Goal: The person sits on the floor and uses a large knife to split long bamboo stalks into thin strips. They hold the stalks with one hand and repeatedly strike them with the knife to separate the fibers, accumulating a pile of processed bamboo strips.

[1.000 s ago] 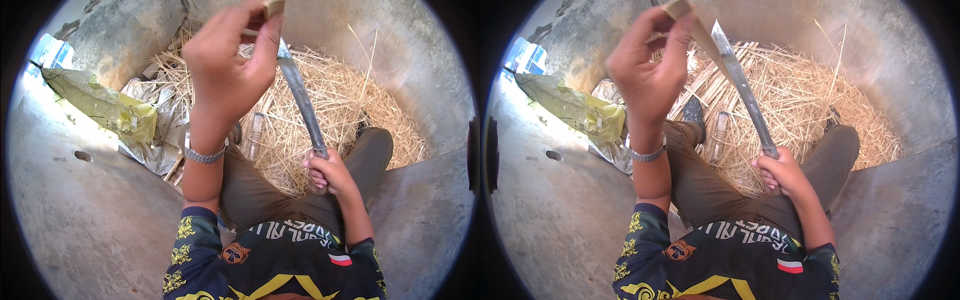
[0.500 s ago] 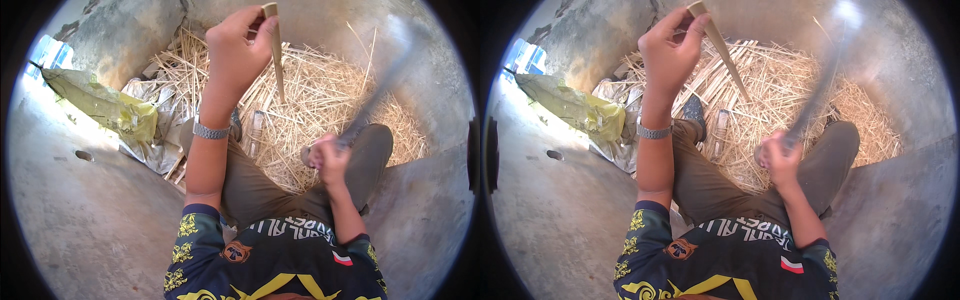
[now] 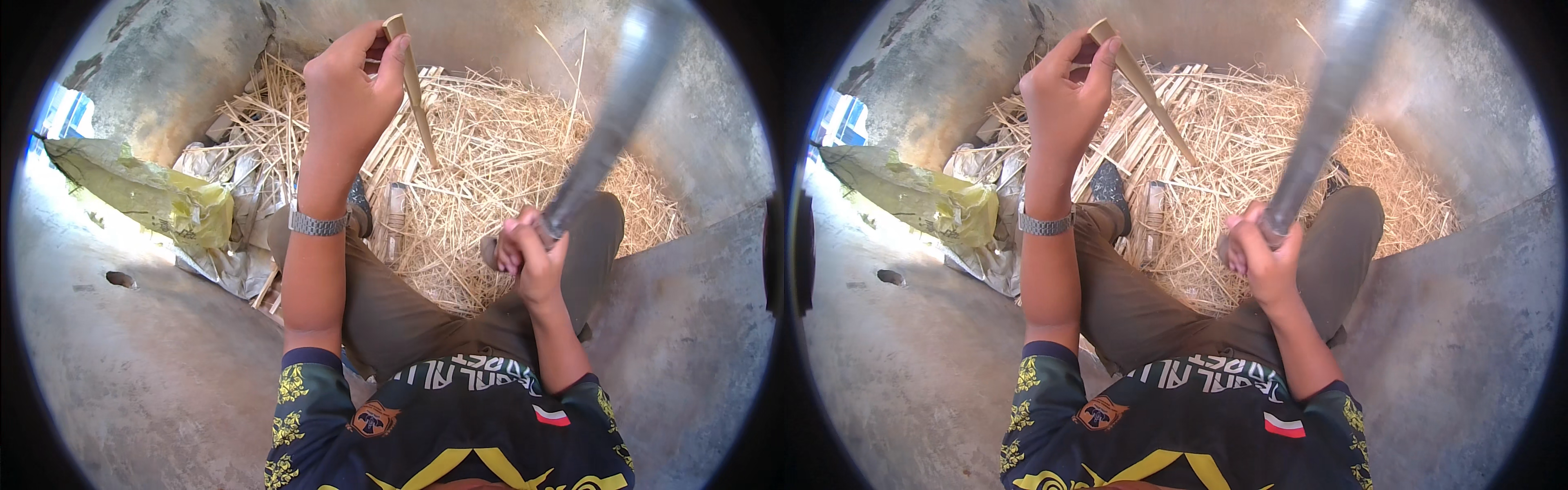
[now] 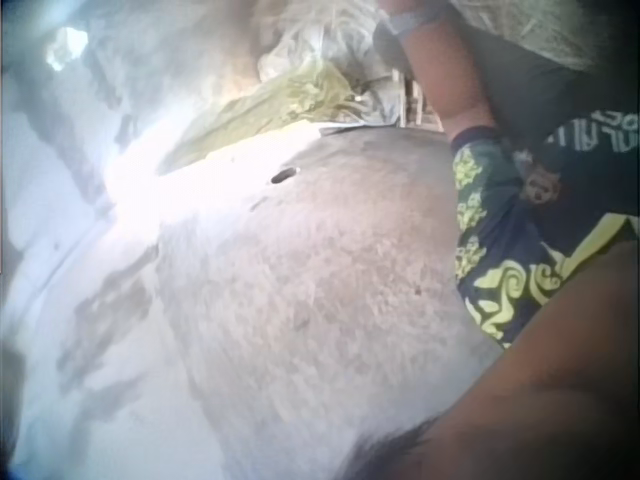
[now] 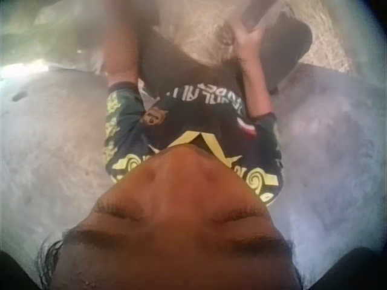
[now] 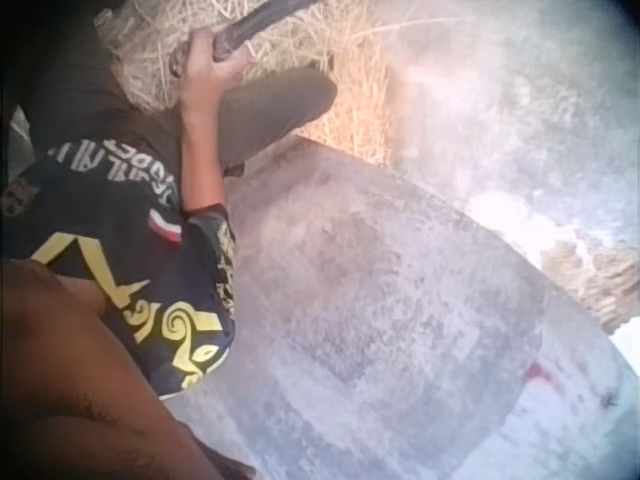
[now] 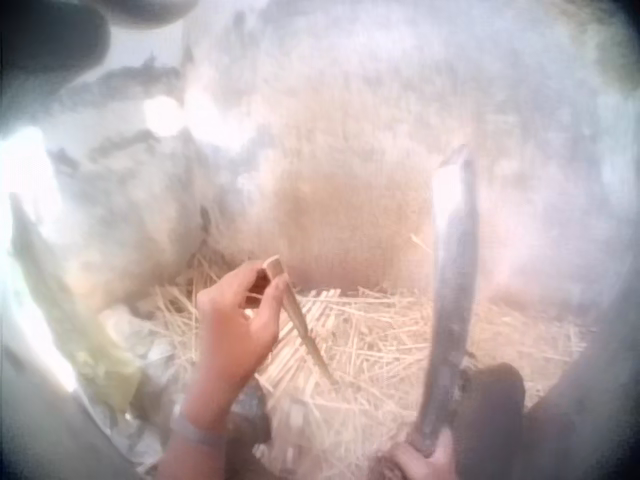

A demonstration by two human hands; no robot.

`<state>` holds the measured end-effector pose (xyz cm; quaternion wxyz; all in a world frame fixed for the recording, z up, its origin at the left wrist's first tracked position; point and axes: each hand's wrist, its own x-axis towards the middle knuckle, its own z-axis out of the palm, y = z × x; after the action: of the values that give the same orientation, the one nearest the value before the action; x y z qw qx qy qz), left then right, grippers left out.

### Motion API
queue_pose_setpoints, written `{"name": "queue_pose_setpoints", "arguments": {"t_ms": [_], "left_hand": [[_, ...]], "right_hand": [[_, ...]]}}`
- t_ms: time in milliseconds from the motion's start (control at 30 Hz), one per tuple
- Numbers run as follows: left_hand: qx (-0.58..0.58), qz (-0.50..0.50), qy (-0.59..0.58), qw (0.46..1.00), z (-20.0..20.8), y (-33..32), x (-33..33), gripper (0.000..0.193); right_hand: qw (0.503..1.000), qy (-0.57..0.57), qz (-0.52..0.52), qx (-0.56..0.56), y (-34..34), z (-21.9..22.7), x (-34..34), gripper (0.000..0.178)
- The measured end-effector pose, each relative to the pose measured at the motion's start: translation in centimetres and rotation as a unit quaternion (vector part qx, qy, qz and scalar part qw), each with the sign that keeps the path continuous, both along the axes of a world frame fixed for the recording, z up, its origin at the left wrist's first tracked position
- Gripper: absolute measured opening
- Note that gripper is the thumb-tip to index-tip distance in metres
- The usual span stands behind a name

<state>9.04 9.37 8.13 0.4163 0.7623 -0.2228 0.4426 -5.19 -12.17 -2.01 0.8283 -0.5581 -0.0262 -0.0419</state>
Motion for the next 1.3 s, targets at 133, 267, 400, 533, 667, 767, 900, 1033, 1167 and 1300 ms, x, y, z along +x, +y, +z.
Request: {"name": "queue_pose_setpoints", "arguments": {"t_ms": [133,267,400,533,667,767,900,1033,1167,1300], "left_hand": [[0.027,-0.001,-0.013,1.0,0.1,-1.0,-0.3,0.019],[0.034,-0.015,-0.009,0.999,0.1,-1.6,-1.0,0.016],[0.019,-0.021,-0.013,1.0,0.1,-1.2,-0.9,0.016],[0.016,-0.005,-0.016,1.0,-0.3,-0.6,-0.1,0.017],[0.01,-0.023,-0.037,0.999,-0.2,-0.8,0.1,0.016],[0.007,-0.044,-0.044,0.998,-0.6,-1.6,-0.5,0.015],[0.053,-0.045,-0.047,0.996,-0.4,-1.4,-0.5,0.015],[0.031,-0.038,-0.029,0.998,-0.2,-1.0,-0.1,0.016],[0.004,-0.034,0.002,0.999,-0.1,-0.5,0.2,0.017],[-0.007,-0.022,0.006,1.0,-0.5,0.2,0.2,0.017]], "right_hand": [[0.991,0.035,-0.015,-0.129,-0.4,-6.8,2.2,0.023],[0.946,0.27,0.085,-0.159,1.0,-8.1,2.1,0.023],[0.952,0.204,0.042,-0.225,0.0,-6.8,2.5,0.023],[0.994,0.074,-0.016,-0.077,-0.3,-1.1,1.3,0.025],[0.992,-0.09,-0.052,0.065,1.0,-0.9,1.6,0.027],[0.988,0.112,-0.002,-0.105,1.8,-5.6,1.4,0.023],[0.946,0.26,0.066,-0.182,1.4,-8.8,1.6,0.021],[0.937,0.301,0.177,-0.018,-0.3,-5.0,2.0,0.021],[0.957,0.235,0.164,0.044,-0.4,-1.0,1.0,0.027],[1.0,0.014,0.008,0.011,0.4,1.0,0.3,0.032]]}}
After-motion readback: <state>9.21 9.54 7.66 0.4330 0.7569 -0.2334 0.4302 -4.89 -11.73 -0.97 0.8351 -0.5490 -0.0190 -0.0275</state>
